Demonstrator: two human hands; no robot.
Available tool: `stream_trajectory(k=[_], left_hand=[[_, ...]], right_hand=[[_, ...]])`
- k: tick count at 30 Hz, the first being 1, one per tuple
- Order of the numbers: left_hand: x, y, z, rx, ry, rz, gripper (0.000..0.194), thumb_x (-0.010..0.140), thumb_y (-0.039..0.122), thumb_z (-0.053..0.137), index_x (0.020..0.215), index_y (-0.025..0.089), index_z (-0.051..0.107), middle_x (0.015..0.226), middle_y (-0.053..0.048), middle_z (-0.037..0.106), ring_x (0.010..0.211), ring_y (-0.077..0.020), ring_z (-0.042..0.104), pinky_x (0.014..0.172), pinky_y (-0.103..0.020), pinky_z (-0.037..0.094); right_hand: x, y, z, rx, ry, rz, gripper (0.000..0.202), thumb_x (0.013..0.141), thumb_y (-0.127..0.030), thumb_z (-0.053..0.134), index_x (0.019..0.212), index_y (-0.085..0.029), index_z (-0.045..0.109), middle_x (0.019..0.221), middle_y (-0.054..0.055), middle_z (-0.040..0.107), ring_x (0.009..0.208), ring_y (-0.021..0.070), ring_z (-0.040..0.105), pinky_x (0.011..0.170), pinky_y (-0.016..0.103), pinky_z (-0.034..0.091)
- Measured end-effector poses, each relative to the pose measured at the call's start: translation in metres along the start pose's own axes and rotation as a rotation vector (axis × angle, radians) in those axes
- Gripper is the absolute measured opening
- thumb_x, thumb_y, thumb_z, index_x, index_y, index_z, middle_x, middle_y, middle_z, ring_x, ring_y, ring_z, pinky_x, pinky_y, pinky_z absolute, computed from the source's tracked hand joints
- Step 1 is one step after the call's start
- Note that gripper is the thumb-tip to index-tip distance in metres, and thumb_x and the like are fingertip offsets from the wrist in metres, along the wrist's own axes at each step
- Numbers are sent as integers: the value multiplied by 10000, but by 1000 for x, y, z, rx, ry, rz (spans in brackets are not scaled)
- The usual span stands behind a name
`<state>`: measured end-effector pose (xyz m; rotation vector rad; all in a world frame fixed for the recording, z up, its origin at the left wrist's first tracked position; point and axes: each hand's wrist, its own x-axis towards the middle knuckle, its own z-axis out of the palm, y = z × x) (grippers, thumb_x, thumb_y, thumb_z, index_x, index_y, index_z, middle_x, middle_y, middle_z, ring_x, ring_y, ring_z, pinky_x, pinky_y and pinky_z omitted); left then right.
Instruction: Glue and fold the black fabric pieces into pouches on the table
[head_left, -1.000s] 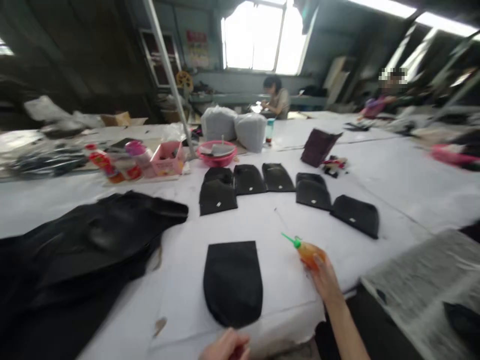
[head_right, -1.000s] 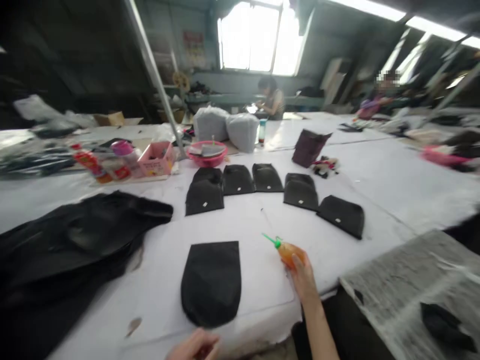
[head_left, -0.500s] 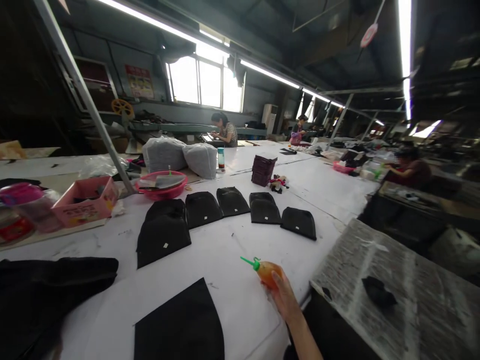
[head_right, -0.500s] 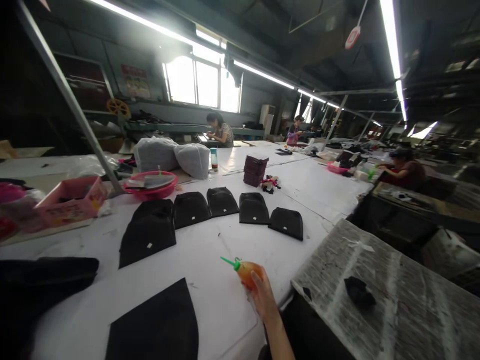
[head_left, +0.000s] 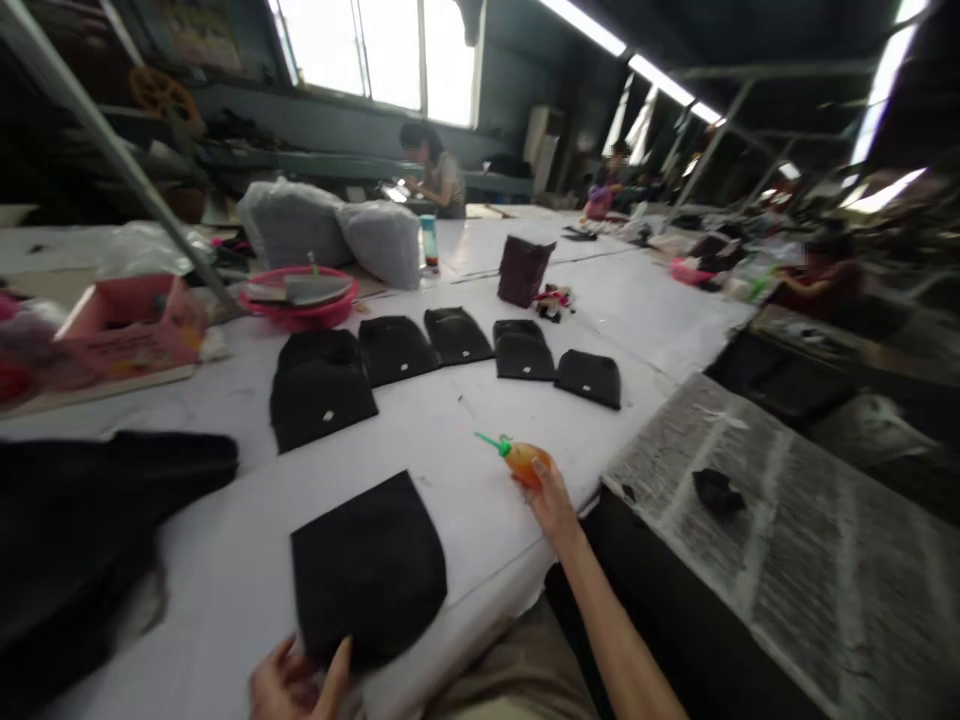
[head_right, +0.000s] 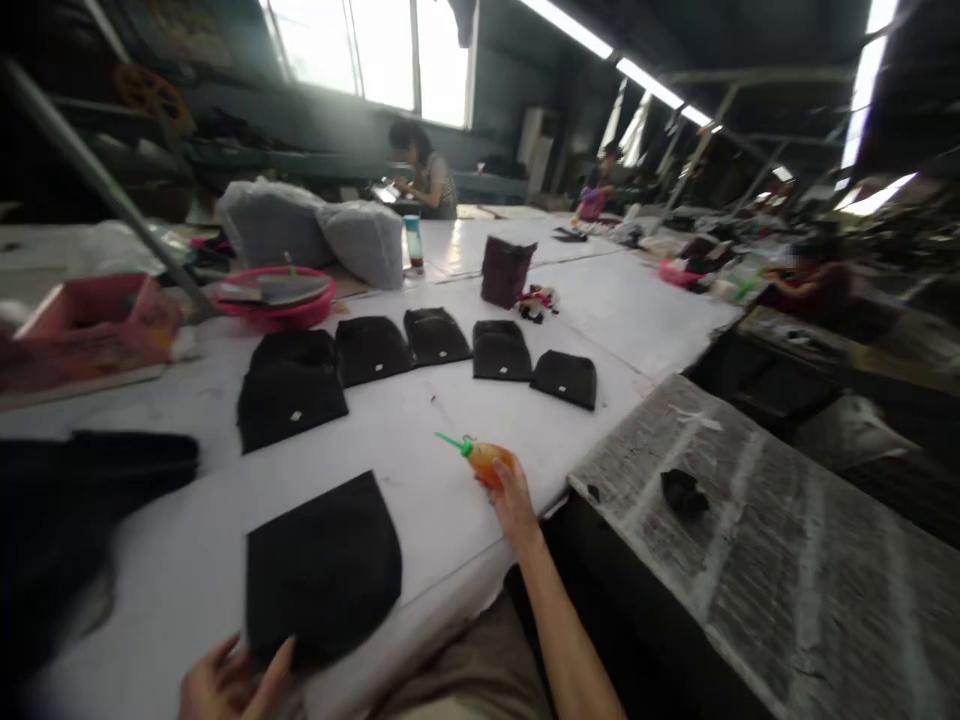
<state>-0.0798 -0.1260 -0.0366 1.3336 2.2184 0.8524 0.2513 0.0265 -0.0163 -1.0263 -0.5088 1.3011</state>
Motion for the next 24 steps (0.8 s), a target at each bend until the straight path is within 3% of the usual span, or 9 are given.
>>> stream_trajectory(k=[1,3,6,9,12,17,21,24], left_hand=[[-6,1,-7,-58,-63,-128,644,713,610,598,1222,217,609,760,-49,735,675,-311,737,569,-418,592],[-12,8,-17,-194,-147,-252,611,710,593,663,1161,193,563,803,-52,736,689,-284,736,605,-395,598],[-10,20,-21,-453,-162,-479,519,679,505,750,1029,204,513,757,-19,704,550,-228,698,482,-330,564],[-9,25,-20,-615,-154,-578,450,631,381,829,915,187,539,702,-1,687,560,-186,692,527,-297,585],[-14,24,-21,-736,-139,-624,399,581,326,866,809,161,584,701,-8,691,625,-161,687,597,-283,602],[-18,21,-23,-1008,-178,-681,402,584,344,899,748,158,582,680,2,692,641,-137,677,707,-291,603],[-20,27,-20,-1320,-309,-708,371,659,303,872,901,179,620,952,-40,747,904,-173,721,893,-330,590],[-25,28,-17,-1256,-339,-657,405,735,340,814,1041,186,600,1066,-72,729,954,-197,718,888,-359,596]], right_hand=[[-3,2,6,10,-13,27,479,639,-477,916,995,-250,691,922,-8,764,765,142,690,672,242,568],[-9,9,25,28,-70,112,493,644,-460,918,1028,-249,693,958,0,764,767,146,689,664,241,567],[-22,30,63,66,-199,253,490,699,-478,880,1084,-234,699,1061,53,761,827,186,699,700,291,590],[-46,55,103,117,-379,345,453,751,-499,833,1088,-225,703,1073,70,755,881,213,699,741,332,603],[-64,77,125,131,-431,332,389,754,-438,837,1052,-227,701,1061,54,750,954,225,688,757,334,602],[-67,95,122,124,-419,337,363,764,-412,826,1057,-237,701,1071,33,746,980,216,674,735,303,590],[-61,96,112,113,-396,347,384,773,-450,815,1074,-238,709,1108,33,740,1014,218,672,826,347,590],[-58,93,107,89,-375,330,387,784,-456,805,1090,-238,715,1146,41,735,1065,227,663,869,363,583]])
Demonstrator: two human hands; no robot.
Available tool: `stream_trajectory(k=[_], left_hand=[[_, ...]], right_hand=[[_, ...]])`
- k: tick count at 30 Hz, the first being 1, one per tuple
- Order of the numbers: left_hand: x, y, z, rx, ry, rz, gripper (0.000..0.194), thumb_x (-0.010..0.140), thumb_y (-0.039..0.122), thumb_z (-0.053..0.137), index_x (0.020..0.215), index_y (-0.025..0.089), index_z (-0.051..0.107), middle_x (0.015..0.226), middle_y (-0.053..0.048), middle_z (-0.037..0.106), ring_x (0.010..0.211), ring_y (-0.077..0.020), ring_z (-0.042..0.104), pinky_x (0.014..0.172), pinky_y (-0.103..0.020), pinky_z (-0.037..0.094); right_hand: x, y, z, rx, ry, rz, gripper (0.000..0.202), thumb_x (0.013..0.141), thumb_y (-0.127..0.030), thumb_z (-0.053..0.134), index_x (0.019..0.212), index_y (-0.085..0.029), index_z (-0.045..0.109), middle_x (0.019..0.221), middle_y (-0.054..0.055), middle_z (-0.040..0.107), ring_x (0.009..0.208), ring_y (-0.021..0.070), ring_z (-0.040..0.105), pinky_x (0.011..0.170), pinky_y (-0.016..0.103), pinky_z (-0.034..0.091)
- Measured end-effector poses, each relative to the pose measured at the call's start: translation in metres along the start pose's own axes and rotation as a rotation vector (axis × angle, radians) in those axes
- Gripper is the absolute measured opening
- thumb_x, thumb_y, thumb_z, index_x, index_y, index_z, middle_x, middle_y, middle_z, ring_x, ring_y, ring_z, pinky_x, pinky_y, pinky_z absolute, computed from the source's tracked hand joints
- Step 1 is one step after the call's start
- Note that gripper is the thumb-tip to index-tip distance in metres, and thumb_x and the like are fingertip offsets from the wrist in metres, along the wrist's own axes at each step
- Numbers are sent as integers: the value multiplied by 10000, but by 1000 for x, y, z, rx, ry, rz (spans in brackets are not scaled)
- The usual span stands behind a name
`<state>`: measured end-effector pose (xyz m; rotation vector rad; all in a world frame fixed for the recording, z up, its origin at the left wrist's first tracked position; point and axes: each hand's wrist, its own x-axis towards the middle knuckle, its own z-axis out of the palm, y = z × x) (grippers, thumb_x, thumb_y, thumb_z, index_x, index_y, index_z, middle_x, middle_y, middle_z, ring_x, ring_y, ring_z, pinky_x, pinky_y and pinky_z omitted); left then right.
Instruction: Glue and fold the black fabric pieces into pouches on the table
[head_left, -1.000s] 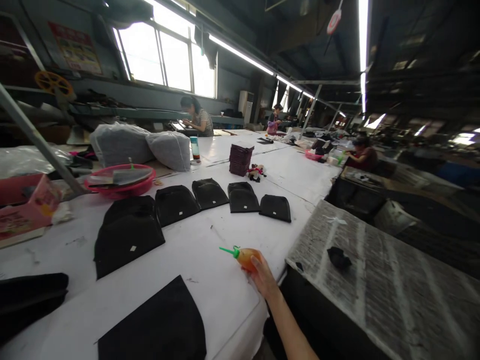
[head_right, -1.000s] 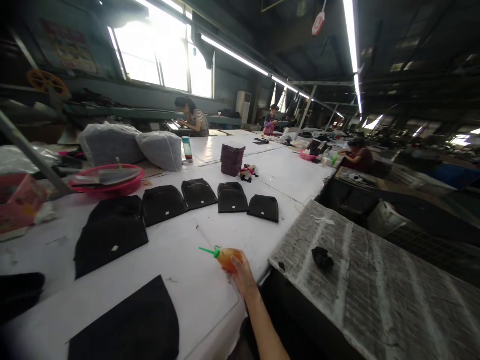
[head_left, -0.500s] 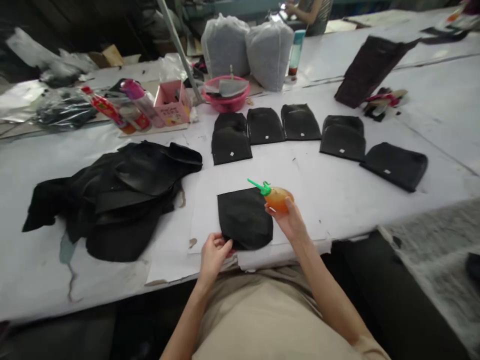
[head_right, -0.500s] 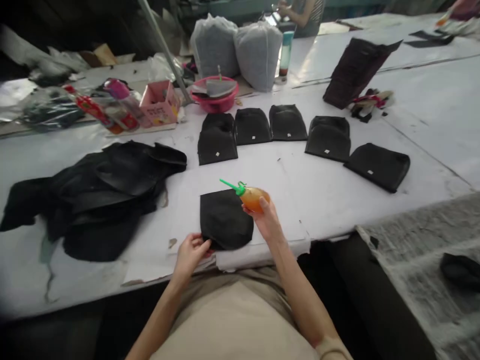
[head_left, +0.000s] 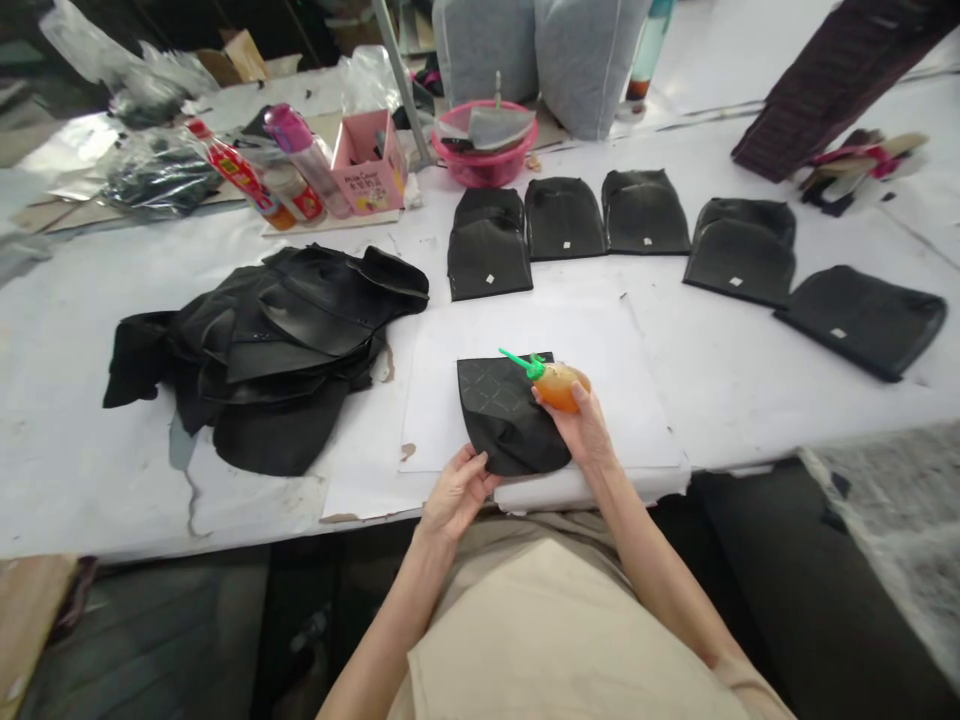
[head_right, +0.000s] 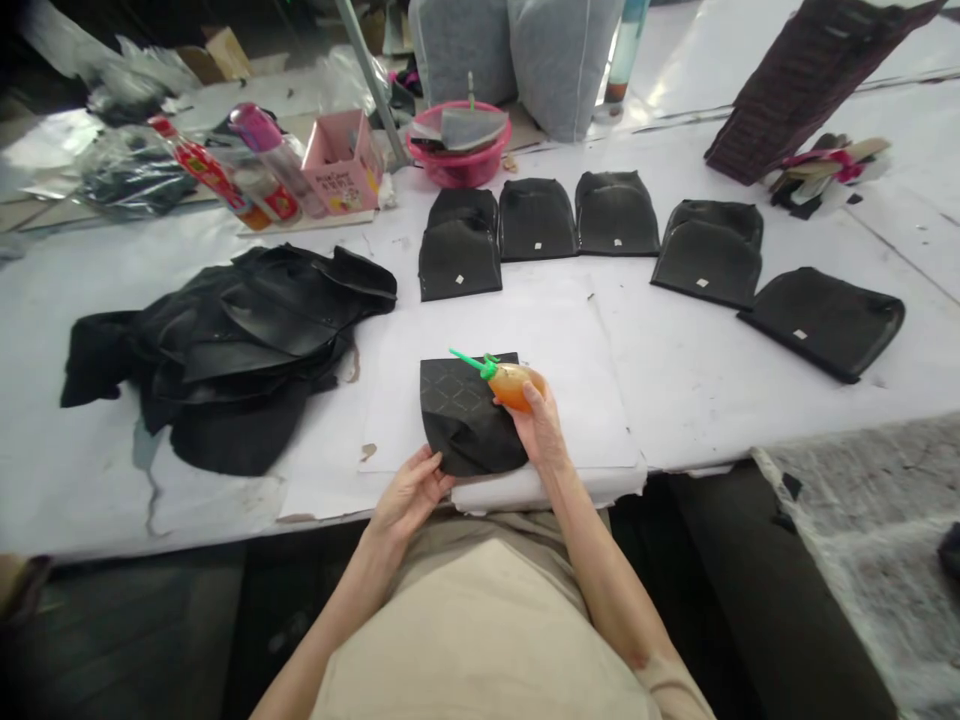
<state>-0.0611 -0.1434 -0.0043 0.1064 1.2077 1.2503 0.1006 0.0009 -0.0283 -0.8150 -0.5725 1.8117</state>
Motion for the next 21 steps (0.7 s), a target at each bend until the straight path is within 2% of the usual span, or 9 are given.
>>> stream_trajectory(k=[2,4,6,8,10,13,17,19,21], left_hand=[[-4,-1,-4,264,94,93,476,774,352,774,1158,181,550,977,-58,709,850,-203,716,818,-389,611],[-7,1,-9,661,254,284,603,796,317,750,1319,184,480,971,-49,680,816,-211,700,810,-425,605],[-9,8,-12,1073,321,535,681,811,244,731,1427,205,443,1132,-97,650,998,-257,679,936,-478,562],[-7,18,-11,1390,206,741,652,827,151,688,1440,235,481,1354,-138,565,1274,-309,559,1087,-511,465],[-2,29,-5,1591,-46,817,614,837,88,635,1415,262,524,1442,-126,521,1367,-307,483,1120,-492,434],[9,45,8,1735,-284,744,491,865,109,608,1340,230,586,1254,-111,646,1154,-267,618,980,-426,512],[22,66,22,1706,-475,685,169,908,125,564,994,198,689,937,-58,708,903,-217,656,828,-342,521],[31,81,26,1581,-445,727,160,921,133,545,955,213,679,937,-40,711,886,-191,651,811,-306,507],[45,100,28,1451,-265,794,142,941,186,538,984,221,669,932,-25,703,844,-170,639,786,-283,492]], right_hand=[[0,-3,-3,-10,8,-15,394,776,-469,805,1080,-232,723,1144,49,735,1075,233,661,868,361,583],[0,-5,-5,-6,16,-18,401,761,-493,808,1059,-237,727,1128,51,739,1077,241,662,868,365,585],[0,-6,-6,1,26,-11,402,752,-509,809,1043,-244,727,1124,52,741,1080,246,664,874,373,586],[0,-6,-6,5,27,-7,397,756,-499,810,1045,-239,729,1129,53,741,1073,245,666,875,375,588],[-1,-7,-6,2,25,-13,383,769,-481,807,1048,-229,734,1122,54,742,1057,240,671,874,370,589],[-4,-15,-7,1,33,-44,340,797,-464,789,1035,-226,740,1107,56,748,1029,231,681,880,366,590],[-9,-37,-21,33,78,-112,330,798,-471,789,1035,-248,734,1114,52,747,1021,220,687,883,360,599],[-13,-49,-33,39,135,-149,330,786,-470,800,1029,-260,725,1121,43,740,1037,219,683,902,374,601],[-17,-60,-44,44,212,-198,326,775,-465,808,1017,-269,716,1117,31,734,1036,215,679,919,399,601]])
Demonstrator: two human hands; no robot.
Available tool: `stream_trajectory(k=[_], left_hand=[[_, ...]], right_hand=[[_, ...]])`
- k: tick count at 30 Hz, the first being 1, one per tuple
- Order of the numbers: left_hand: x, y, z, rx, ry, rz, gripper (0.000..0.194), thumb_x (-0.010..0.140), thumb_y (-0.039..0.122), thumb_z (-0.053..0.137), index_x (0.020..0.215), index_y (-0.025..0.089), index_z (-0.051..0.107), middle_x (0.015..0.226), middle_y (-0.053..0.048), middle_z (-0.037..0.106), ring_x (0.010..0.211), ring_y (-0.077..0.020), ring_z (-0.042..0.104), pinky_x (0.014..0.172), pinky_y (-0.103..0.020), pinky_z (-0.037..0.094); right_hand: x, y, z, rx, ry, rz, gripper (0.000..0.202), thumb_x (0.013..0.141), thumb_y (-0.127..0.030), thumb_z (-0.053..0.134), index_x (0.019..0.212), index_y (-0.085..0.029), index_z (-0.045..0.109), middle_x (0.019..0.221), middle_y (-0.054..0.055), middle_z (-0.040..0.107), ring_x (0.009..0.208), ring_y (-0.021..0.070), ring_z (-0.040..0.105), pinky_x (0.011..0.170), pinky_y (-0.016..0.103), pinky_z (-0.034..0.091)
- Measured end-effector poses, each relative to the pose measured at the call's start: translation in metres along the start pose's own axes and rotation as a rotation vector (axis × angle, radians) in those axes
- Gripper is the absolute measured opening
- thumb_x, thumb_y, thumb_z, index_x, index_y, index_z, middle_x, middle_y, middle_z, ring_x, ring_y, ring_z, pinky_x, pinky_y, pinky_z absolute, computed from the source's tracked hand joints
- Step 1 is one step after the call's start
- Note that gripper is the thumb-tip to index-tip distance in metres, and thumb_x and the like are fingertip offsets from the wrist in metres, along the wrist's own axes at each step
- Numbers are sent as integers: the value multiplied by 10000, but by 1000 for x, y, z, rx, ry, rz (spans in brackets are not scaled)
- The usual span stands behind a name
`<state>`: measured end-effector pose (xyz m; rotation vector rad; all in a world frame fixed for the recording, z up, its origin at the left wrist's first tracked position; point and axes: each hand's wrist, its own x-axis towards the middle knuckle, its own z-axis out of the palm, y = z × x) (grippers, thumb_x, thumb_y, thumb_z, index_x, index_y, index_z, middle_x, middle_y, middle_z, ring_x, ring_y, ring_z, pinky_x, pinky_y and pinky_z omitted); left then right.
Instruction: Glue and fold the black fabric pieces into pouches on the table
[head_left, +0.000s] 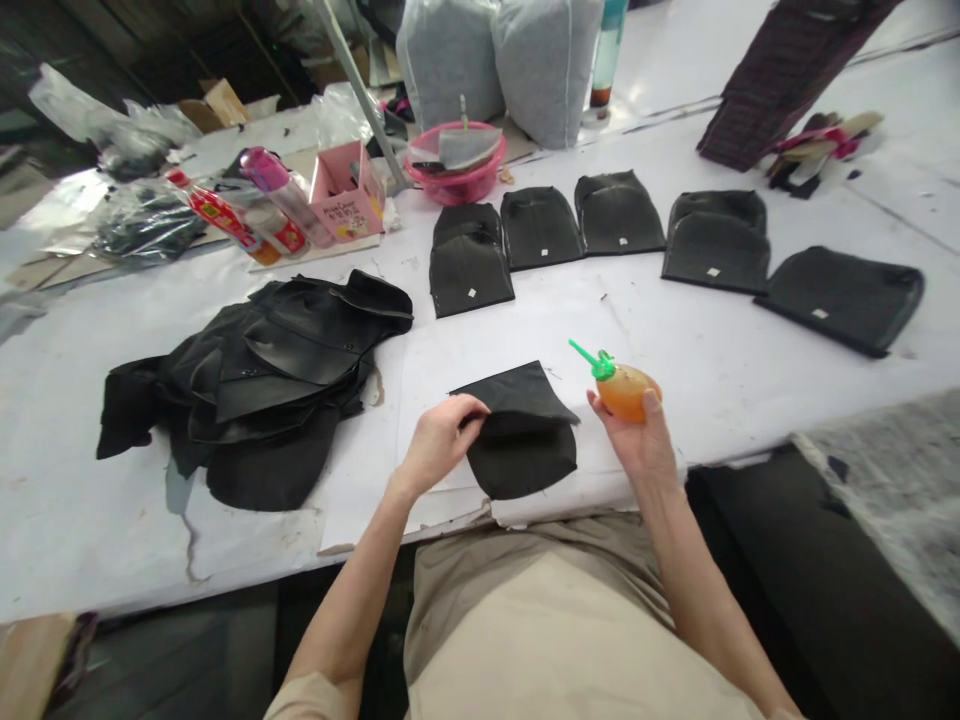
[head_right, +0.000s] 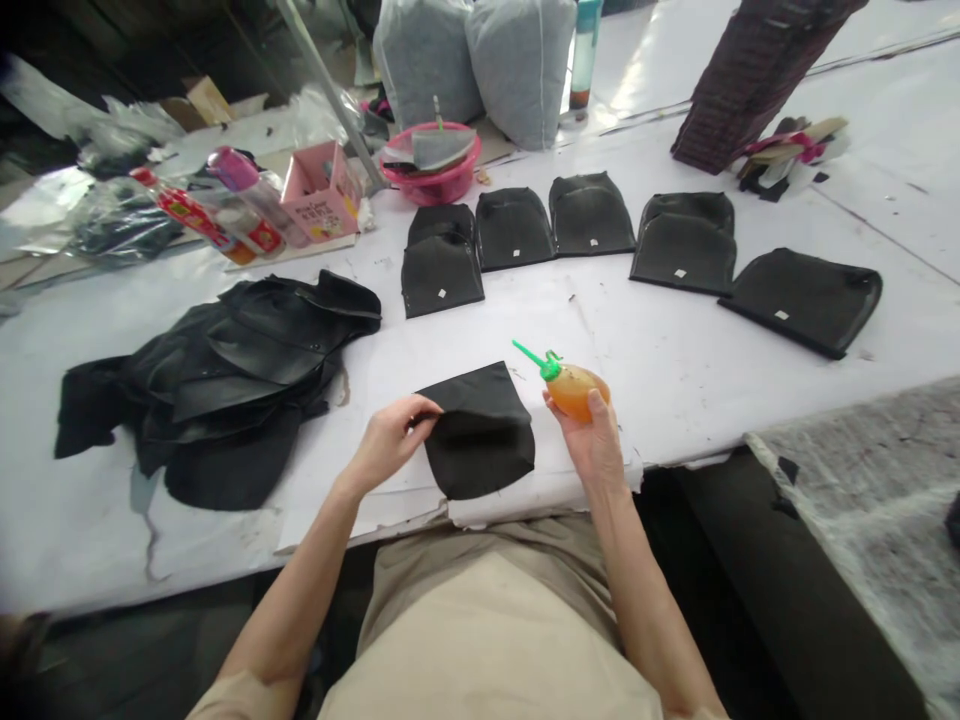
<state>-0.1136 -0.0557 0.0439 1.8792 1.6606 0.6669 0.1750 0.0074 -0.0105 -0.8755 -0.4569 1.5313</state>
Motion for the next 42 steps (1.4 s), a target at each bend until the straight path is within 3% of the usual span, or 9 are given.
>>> stream_trajectory(k=[3,7,12,13,17,19,27,37,42], left_hand=[[35,-23,-18,36,294,-152,113,939,256,551,937,206,652,840,-7,652,745,-154,590,718,-263,456],[76,-55,-27,162,456,-405,25,841,214,627,839,190,629,785,-2,570,742,-166,561,736,-277,439],[65,-44,-2,213,768,-421,132,909,255,581,1008,179,624,736,14,545,734,-175,565,759,-284,449],[56,-37,7,194,719,-353,139,941,282,559,1013,186,628,723,19,556,692,-163,561,733,-273,449],[30,-12,47,185,113,-7,162,992,306,545,963,216,677,859,-21,686,778,-162,643,752,-263,477],[27,-9,61,299,27,34,140,982,261,562,999,204,688,1002,-72,700,931,-208,652,827,-307,493],[47,-25,64,436,78,-35,342,888,308,729,1196,186,644,1221,-120,643,1160,-296,571,945,-404,467],[80,-25,69,633,115,-60,134,985,174,529,880,164,611,952,-127,663,903,-263,606,801,-369,447],[66,-7,46,517,306,0,199,1018,167,416,878,199,555,849,-74,633,814,-228,609,775,-350,437]], right_hand=[[0,-12,-14,13,103,-57,361,731,-475,836,998,-267,712,1084,20,731,984,203,682,902,411,607],[-5,-17,-26,28,165,-59,408,686,-485,866,982,-246,718,1031,21,733,933,193,684,885,397,608],[-13,-12,-35,13,169,-40,366,727,-463,849,995,-250,720,1050,27,742,981,207,691,891,394,602],[-14,-10,-37,9,169,-33,362,734,-465,845,997,-249,720,1049,30,744,988,210,692,891,393,601],[-16,-4,-41,-5,162,-10,360,755,-467,833,1003,-232,720,1048,47,750,978,213,697,891,393,595],[-17,-3,-41,-21,134,-8,350,769,-460,826,1007,-227,720,1038,55,755,955,212,700,884,393,593],[-19,-2,-42,-35,127,-7,328,791,-455,812,1015,-232,725,1061,61,760,963,220,704,882,405,595],[-17,0,-47,-5,123,5,312,796,-441,815,1022,-242,733,1094,66,754,1003,234,698,933,462,581],[-17,1,-48,32,176,-2,339,760,-458,836,1002,-245,732,1051,40,749,993,239,692,943,484,584]])
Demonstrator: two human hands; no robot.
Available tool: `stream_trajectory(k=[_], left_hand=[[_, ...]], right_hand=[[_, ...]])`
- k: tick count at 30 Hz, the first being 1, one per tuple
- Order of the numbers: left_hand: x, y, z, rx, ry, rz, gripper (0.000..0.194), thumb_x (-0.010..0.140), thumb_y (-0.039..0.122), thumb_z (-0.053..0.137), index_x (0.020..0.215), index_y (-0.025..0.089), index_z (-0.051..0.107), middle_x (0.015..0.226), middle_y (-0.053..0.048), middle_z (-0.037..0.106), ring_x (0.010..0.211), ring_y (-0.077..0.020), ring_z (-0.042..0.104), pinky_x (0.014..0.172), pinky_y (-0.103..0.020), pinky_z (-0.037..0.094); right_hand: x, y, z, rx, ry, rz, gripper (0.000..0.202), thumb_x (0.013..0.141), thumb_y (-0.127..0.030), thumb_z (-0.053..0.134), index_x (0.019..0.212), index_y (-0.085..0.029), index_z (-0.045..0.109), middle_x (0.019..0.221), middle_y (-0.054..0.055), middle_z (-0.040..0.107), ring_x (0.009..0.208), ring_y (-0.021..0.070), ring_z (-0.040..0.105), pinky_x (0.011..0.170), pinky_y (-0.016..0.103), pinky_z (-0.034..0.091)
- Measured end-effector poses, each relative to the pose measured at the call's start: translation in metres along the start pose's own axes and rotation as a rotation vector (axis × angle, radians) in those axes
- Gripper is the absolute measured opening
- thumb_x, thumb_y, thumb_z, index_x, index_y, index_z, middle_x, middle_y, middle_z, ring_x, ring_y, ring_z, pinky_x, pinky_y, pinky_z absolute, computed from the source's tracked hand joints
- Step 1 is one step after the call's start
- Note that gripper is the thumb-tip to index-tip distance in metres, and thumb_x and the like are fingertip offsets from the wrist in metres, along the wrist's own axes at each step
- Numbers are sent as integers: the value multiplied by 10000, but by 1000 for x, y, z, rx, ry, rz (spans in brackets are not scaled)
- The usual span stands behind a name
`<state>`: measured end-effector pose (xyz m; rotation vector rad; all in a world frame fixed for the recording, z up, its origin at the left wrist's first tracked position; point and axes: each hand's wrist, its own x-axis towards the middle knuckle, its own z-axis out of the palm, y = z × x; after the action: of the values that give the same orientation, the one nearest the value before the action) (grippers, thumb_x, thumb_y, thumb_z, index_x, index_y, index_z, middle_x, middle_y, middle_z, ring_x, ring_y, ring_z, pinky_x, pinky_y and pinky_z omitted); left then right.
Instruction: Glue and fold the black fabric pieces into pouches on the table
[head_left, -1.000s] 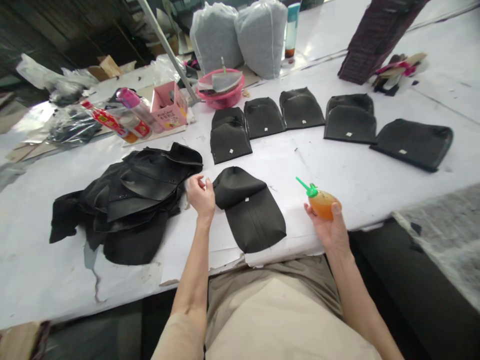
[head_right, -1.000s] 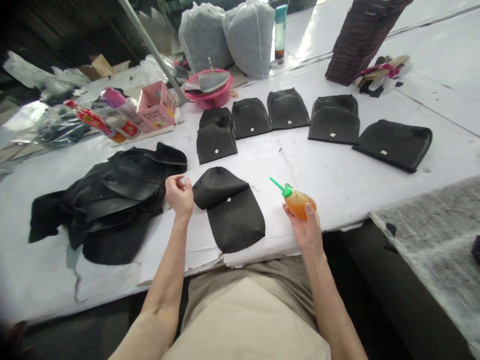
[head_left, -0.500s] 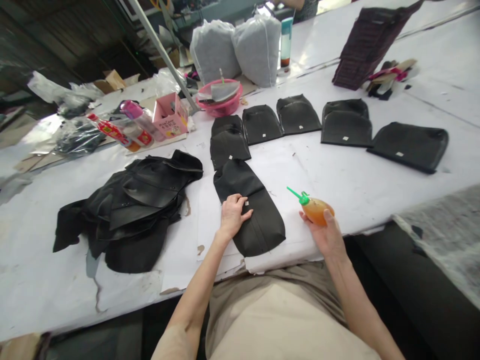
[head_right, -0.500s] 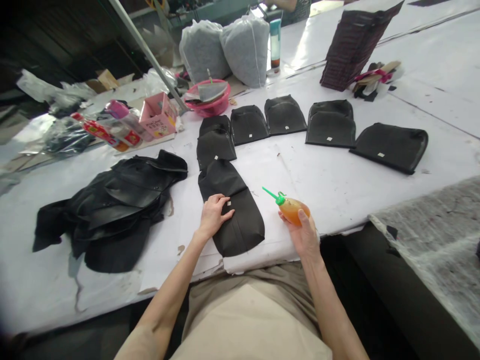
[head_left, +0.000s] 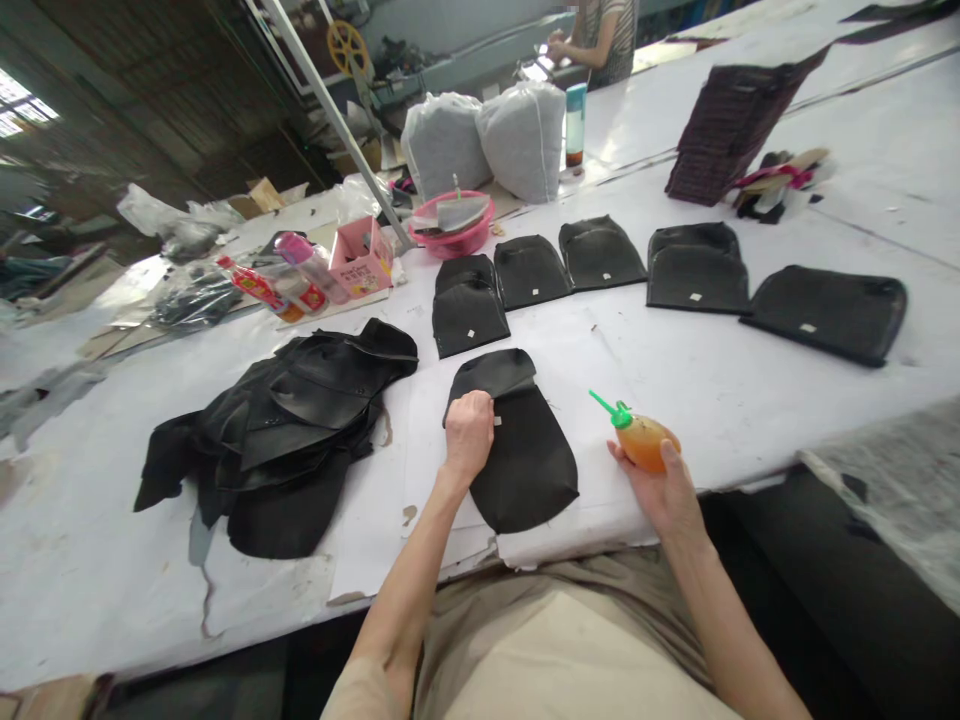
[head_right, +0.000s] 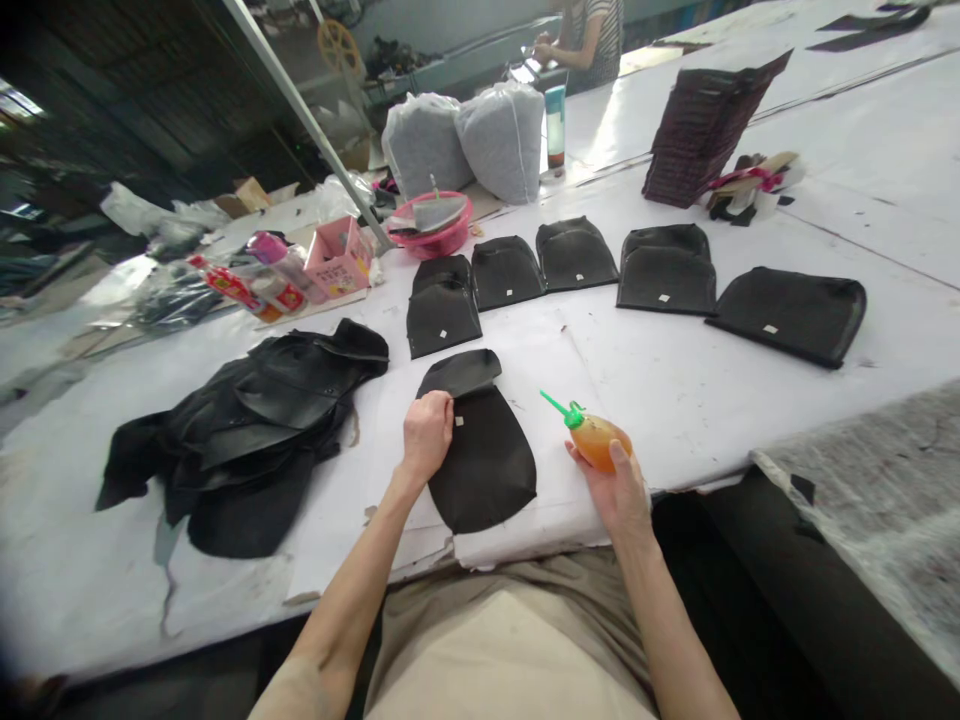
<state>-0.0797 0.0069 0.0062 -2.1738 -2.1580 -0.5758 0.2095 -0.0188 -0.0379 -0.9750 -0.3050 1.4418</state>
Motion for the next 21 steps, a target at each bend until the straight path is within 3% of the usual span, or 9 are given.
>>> stream_trajectory(k=[4,7,9,12,14,17,21], left_hand=[[-5,3,-52,-282,121,-9,122,1022,240,424,942,231,516,807,-6,605,696,-172,579,685,-291,420],[8,3,-71,-486,76,-41,138,1023,309,441,924,233,501,752,28,568,649,-137,555,639,-254,411],[22,0,-61,-555,-46,-33,187,1027,334,437,890,225,502,741,29,567,662,-131,565,637,-242,423],[38,-7,-20,-428,-266,-19,197,1025,299,447,868,214,531,789,8,628,722,-143,609,684,-248,458],[42,-9,8,-305,-348,-28,168,1012,266,483,880,209,572,864,-18,669,778,-163,636,734,-273,476],[38,-8,29,-211,-317,-46,116,985,251,543,948,189,633,1068,-104,678,994,-244,633,868,-360,476],[24,2,26,-40,-232,61,151,976,246,576,1071,174,667,1190,-137,645,1172,-283,555,988,-404,439]], right_hand=[[4,1,-2,22,30,-7,354,740,-486,839,990,-263,726,1021,21,745,909,220,692,917,483,600],[6,2,-3,5,14,-15,363,741,-509,827,990,-265,724,977,17,742,821,196,681,918,477,599],[6,3,-3,-9,3,-22,377,742,-524,819,994,-260,725,965,19,740,812,194,678,915,475,600],[5,4,-4,-35,-2,-37,356,768,-506,803,1009,-257,719,1019,31,742,910,216,689,911,479,599],[4,3,-3,-53,-11,-40,343,783,-488,797,1019,-253,714,1052,39,741,968,225,689,917,479,596],[1,0,-1,-81,-30,-32,362,769,-484,812,1013,-238,708,1043,47,744,954,220,698,916,470,599],[-1,-6,8,-183,-62,-37,406,760,-477,824,1042,-225,680,1075,60,743,966,226,718,897,461,610]])
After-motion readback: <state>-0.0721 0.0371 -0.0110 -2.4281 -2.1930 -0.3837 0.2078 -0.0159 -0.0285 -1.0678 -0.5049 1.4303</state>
